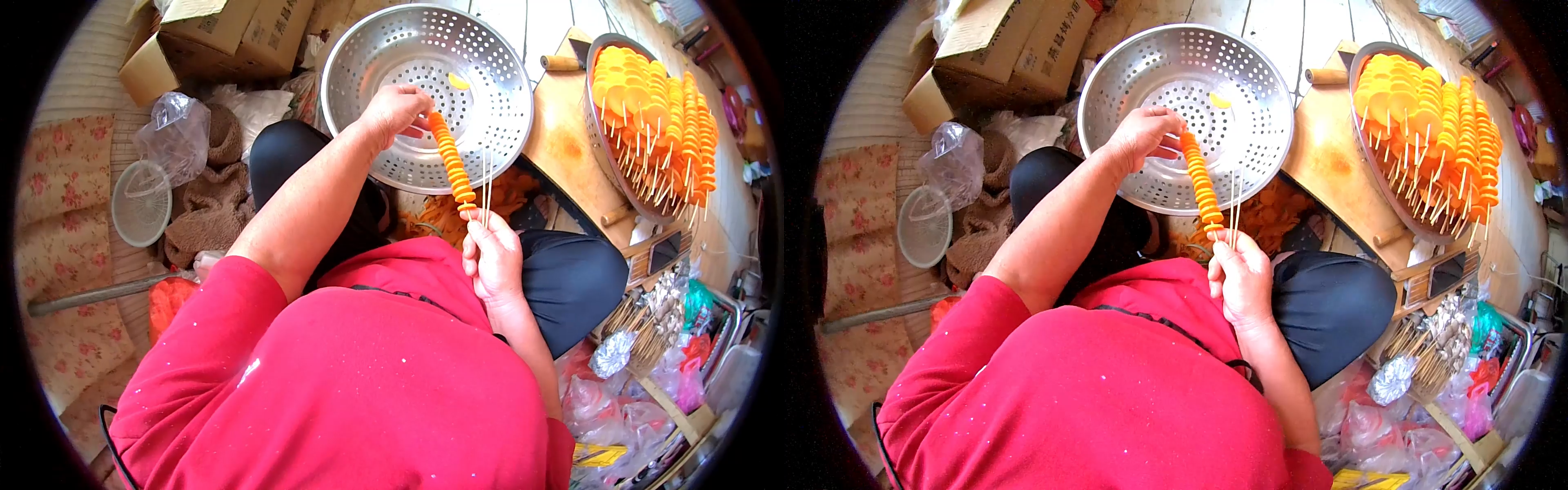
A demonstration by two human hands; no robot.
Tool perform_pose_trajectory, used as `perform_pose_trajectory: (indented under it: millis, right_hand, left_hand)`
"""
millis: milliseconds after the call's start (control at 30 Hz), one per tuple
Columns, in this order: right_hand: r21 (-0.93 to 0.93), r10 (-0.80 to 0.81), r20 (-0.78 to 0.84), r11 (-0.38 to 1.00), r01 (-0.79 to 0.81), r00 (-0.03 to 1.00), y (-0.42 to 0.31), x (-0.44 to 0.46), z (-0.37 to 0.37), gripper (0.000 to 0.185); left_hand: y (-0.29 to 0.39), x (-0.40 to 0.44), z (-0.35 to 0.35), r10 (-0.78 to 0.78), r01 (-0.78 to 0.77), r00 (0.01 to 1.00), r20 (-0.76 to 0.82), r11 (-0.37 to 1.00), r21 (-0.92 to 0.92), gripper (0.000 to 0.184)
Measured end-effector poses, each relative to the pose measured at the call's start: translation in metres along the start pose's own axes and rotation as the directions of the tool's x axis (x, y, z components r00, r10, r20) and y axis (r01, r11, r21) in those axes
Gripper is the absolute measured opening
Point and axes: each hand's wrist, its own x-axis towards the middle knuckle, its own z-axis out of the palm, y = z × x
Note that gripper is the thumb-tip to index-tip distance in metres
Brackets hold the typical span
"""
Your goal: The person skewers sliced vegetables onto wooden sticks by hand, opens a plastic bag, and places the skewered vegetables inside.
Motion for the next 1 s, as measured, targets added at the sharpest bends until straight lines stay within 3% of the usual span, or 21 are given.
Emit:
perform_pose_trajectory:
  millis: [67,167,333,533,767,900,1000]
  right_hand:
    - [-0.001,-0.014,0.003,1.000,0.014,1.000,0.000,0.000,0.000,0.013]
    - [0.059,-0.005,0.002,0.998,0.004,1.000,-0.001,-0.002,0.000,0.015]
    - [0.077,-0.021,0.011,0.997,0.020,1.000,0.001,-0.002,-0.002,0.017]
    - [0.125,-0.054,-0.013,0.991,0.055,0.998,0.005,-0.003,-0.003,0.016]
    - [0.044,-0.292,-0.088,0.954,0.297,0.952,-0.030,-0.016,-0.005,0.019]
    - [-0.048,-0.512,-0.235,0.855,0.517,0.826,-0.093,-0.030,-0.007,0.020]
    - [-0.148,-0.656,-0.339,0.745,0.651,0.674,-0.144,-0.037,-0.021,0.020]
  left_hand:
    - [0.004,-0.001,-0.003,0.019,-0.021,0.998,-0.052,0.999,-0.041,0.012]
    - [0.004,0.003,-0.008,0.120,-0.167,0.952,-0.281,0.975,-0.148,0.011]
    - [0.003,0.000,-0.009,0.129,-0.196,0.934,-0.334,0.965,-0.175,0.010]
    - [0.001,-0.010,-0.002,0.101,-0.140,0.960,-0.261,0.981,-0.132,0.006]
    - [-0.011,-0.047,0.013,0.188,-0.189,0.976,0.110,0.982,-0.004,0.006]
    - [-0.031,-0.073,0.020,0.152,-0.172,0.941,0.303,0.984,0.040,0.012]
    - [-0.040,-0.073,0.022,0.181,-0.211,0.939,0.293,0.975,0.074,0.009]
